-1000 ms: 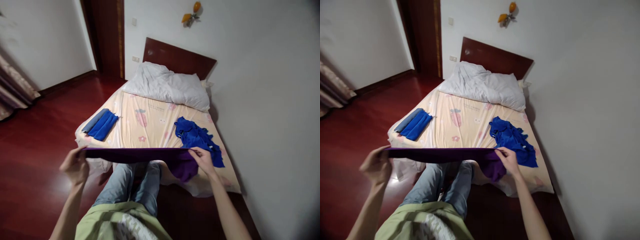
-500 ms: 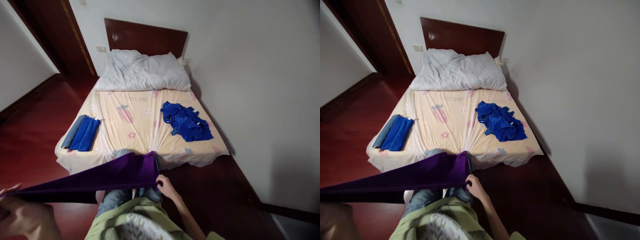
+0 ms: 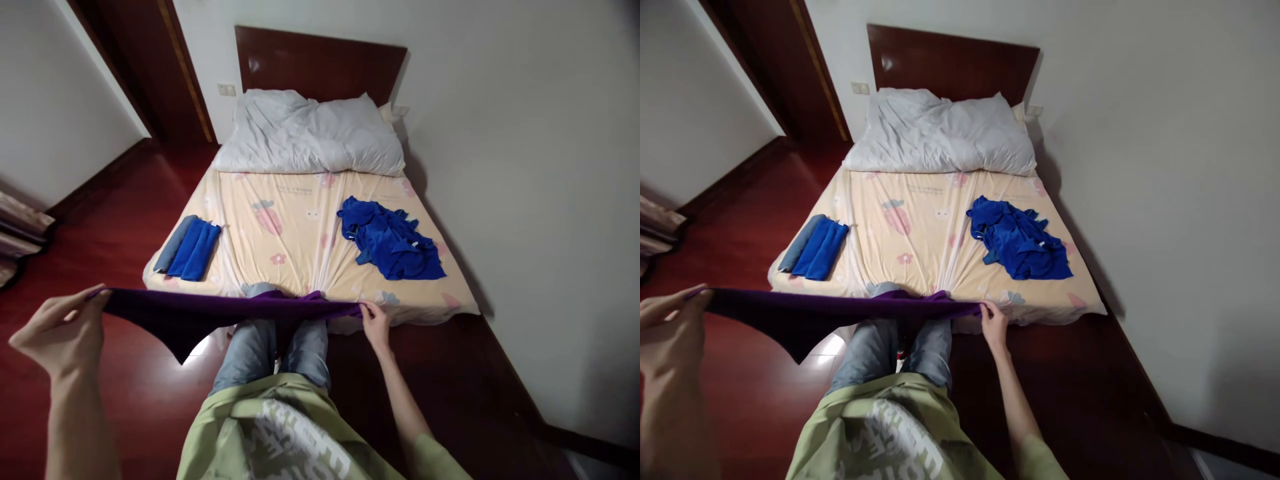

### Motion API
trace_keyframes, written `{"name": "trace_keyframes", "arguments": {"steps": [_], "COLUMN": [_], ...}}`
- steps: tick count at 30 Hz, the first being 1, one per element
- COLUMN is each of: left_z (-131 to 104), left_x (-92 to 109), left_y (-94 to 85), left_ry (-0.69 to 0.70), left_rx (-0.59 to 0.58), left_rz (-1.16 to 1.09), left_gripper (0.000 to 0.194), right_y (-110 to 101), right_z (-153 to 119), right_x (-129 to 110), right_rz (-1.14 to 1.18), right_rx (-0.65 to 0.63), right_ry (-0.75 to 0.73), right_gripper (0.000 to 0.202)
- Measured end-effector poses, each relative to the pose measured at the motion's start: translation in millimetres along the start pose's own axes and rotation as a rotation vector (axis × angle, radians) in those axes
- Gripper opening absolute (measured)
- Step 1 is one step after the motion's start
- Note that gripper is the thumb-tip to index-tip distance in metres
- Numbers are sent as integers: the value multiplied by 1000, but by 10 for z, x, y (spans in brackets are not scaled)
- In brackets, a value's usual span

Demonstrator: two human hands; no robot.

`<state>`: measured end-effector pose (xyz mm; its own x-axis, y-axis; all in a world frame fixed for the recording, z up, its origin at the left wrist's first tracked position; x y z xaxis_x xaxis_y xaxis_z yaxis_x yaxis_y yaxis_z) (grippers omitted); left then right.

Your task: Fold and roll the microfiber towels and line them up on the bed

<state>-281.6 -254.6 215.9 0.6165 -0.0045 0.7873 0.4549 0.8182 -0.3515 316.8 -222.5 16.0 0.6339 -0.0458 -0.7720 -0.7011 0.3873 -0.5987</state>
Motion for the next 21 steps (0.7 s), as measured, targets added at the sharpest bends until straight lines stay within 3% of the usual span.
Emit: {"name": "trace_keyframes", "arguments": {"steps": [2,6,10,15,21], "left_z": [223,677,984,1069,1087], "left_x": [180,423,526,411,252], "left_y": [18,177,369,561,735], "left_ry": [46,79,51,-3,9], "left_rx": [32,28,21,47,58], "left_rz": [-39,-84,-251,-417,-478], "left_gripper": [41,44,44,39,39], "right_y": [-202,-593,-970,-1225,-1311], "right_z": [398,1098,1542,1674,1602], "right_x": [-143,-624,-1059,-1098,-880], "right_rz": [-53,-145,-205,-278,-334], "right_rx": [56,157,146,-79,9], "right_ry": [-89,-283,-419,-533,-472], "right_gripper": [42,41,35,25,23]}}
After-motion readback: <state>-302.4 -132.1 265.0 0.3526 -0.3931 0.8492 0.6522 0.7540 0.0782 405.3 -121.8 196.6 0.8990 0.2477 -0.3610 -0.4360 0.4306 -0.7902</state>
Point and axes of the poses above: each hand's wrist, its own z-axis towards the middle knuckle, its own y-axis out of the palm, x = y × z, the point moved 2 cm from there along z, towards the middle knuckle, and after that the axes turned 4 degrees about -z, right-handed, at the moved point
